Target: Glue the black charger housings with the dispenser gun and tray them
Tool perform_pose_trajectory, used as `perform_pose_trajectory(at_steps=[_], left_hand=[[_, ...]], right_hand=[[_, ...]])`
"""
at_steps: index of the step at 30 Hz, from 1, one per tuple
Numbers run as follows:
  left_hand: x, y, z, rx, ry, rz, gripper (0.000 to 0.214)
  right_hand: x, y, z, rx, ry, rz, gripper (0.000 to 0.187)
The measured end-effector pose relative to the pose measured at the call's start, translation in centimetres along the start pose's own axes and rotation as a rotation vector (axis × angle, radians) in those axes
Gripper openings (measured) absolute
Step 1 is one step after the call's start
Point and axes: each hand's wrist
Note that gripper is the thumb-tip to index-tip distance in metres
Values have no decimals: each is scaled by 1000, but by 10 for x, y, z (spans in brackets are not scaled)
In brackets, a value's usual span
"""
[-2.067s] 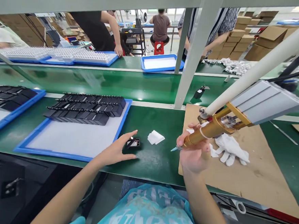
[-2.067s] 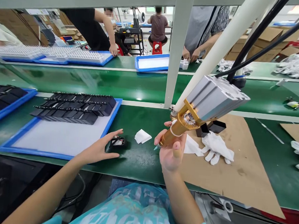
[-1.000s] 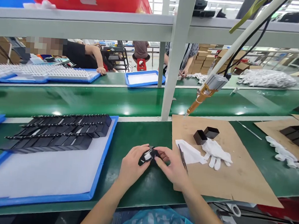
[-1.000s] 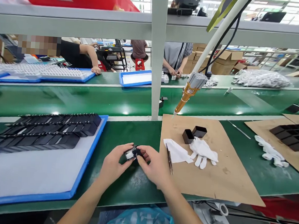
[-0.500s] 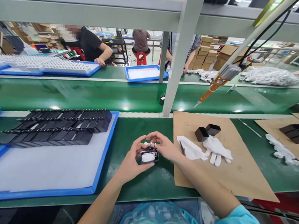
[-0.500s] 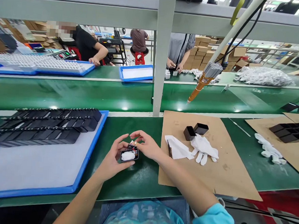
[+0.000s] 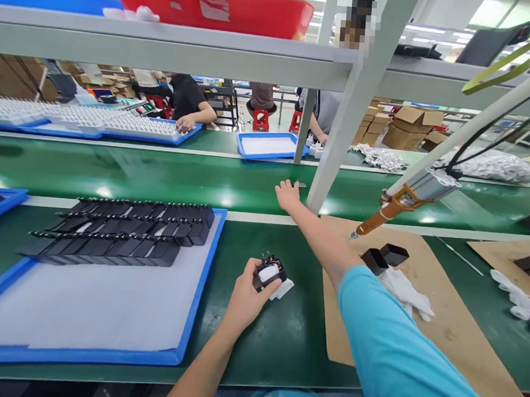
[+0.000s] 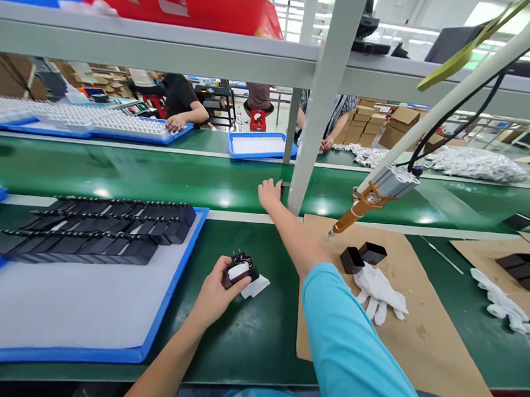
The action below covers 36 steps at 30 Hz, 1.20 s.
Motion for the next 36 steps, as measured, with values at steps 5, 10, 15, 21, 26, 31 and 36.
perform_pose_trajectory(at_steps=[5,10,15,21,26,31,36], left_hand=[[-2,4,-1,-29,-9,32,38],[-2,8,3,19,68,34,38],[-1,8,7,81,106,22,38],[1,7,7,97,107,-48,37],[6,9,8,79,85,-90,38],[11,7,7,76,77,-120,38],[13,7,4,83,56,-142,36]], right_hand=[[-11,7,-21,74,-96,204,36],[-13,-26,10,-89,-168,270,35],[5,-49,77,-378,-188,238,21],[3,-14,150,-555,-20,102,54],[-23,75,206,-257,1080,-330,50],[-12,197,198,234,1331,-930,71],[18,251,151,255,823,-1278,54]])
Point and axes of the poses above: each hand's wrist, its own z-axis away from the middle knuckle, its own x-axis out of the palm, y = z × x, and after that the axes turned 9 degrees about -y, right-handed
